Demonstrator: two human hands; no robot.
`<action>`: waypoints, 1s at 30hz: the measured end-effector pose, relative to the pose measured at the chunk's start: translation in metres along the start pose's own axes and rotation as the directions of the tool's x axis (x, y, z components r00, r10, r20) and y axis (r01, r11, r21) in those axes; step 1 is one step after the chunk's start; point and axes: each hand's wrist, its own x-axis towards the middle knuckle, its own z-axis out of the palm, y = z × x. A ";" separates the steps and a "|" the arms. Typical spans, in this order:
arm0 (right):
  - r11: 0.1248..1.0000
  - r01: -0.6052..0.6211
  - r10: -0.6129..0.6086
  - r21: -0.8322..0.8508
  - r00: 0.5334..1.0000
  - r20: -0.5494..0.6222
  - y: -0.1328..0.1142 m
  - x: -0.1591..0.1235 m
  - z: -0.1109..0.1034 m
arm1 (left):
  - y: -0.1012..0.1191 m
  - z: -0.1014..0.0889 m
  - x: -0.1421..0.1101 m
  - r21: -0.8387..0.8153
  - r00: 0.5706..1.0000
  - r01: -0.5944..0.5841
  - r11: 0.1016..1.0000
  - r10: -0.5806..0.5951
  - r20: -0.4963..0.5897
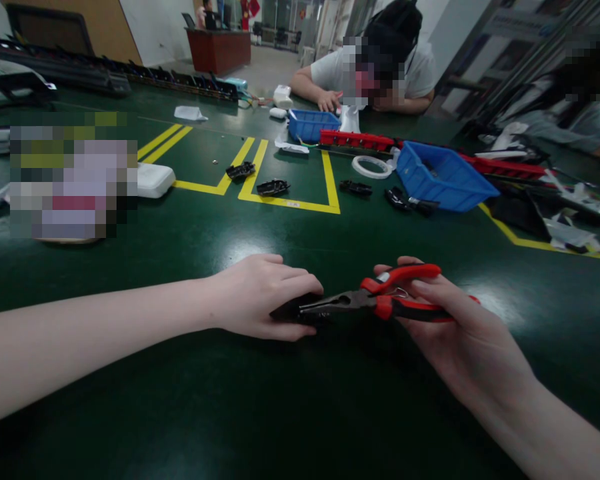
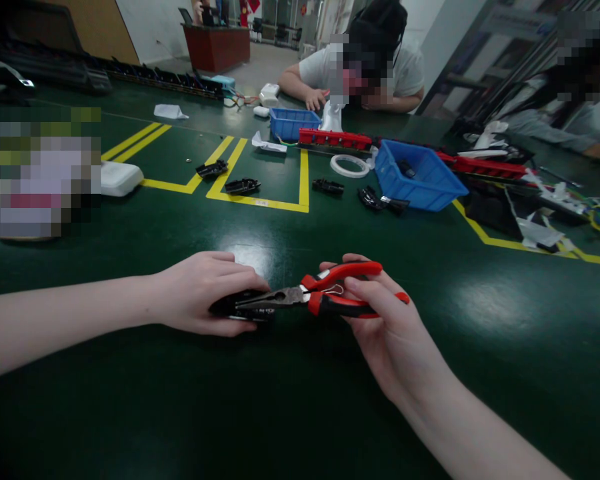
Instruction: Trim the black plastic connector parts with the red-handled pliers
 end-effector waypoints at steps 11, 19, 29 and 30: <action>1.000 -0.005 0.005 -0.006 1.000 -0.011 -0.001 -0.001 0.000 | -0.001 0.000 0.000 0.002 1.000 0.008 1.000 -0.008 0.014; 1.000 0.000 0.000 -0.012 1.000 -0.008 0.000 -0.001 0.001 | -0.001 0.001 0.000 -0.008 1.000 -0.004 1.000 0.004 -0.012; 0.805 0.528 -0.562 -0.270 0.825 -0.060 -0.019 0.012 -0.018 | -0.002 0.001 -0.001 0.002 0.999 -0.028 1.000 0.028 -0.024; 0.690 0.627 -0.664 -0.361 0.747 0.030 -0.019 0.014 -0.022 | -0.002 0.001 -0.001 0.001 0.999 -0.032 0.999 0.032 -0.025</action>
